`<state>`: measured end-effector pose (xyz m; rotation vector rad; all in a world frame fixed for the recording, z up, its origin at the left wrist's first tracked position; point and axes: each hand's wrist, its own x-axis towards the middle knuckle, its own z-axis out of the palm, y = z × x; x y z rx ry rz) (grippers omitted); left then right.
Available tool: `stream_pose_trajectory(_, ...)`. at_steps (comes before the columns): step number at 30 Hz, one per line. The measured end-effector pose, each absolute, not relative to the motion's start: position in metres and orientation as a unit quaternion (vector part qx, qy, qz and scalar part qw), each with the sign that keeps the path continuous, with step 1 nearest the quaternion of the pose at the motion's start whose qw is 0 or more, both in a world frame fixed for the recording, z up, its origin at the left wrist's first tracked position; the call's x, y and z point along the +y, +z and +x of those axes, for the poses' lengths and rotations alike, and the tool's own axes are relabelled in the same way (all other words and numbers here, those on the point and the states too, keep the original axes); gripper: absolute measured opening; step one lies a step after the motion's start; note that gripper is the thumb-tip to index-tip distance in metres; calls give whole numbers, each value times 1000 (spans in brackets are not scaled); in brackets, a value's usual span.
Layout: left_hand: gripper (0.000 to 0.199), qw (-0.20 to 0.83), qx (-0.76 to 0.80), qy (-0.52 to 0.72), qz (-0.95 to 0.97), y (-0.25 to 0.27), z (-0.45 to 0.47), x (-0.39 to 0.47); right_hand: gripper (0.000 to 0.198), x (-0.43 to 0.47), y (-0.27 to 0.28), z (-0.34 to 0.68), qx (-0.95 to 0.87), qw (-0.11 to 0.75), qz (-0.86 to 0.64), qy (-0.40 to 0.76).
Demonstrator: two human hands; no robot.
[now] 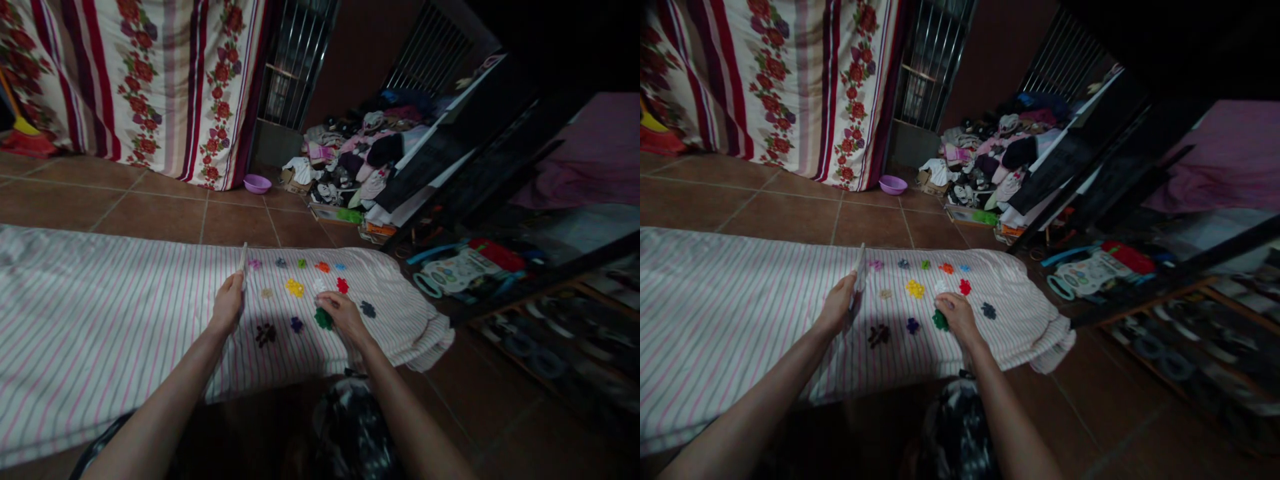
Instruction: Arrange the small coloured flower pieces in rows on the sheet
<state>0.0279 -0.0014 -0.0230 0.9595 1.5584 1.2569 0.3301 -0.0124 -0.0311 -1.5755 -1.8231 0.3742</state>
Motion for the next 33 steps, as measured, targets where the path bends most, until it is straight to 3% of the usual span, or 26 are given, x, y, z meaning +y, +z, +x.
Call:
stream_pose_trajectory(10, 52, 453, 623, 500, 394, -26, 28, 0, 19, -26, -74, 321, -725, 333, -601, 41)
stream_pose_trajectory(19, 47, 442, 637, 489, 400, -18, 27, -4, 23, -31, -73, 315, -742, 321, -586, 51)
stream_pose_trajectory(27, 51, 437, 644, 487, 395, -18, 27, -5, 31, -44, -44, 330, -665, 417, -616, 64)
stream_pose_trajectory(33, 50, 444, 641, 494, 386, -17, 27, -5, 20, -83, -34, 357, -674, 306, -658, 137)
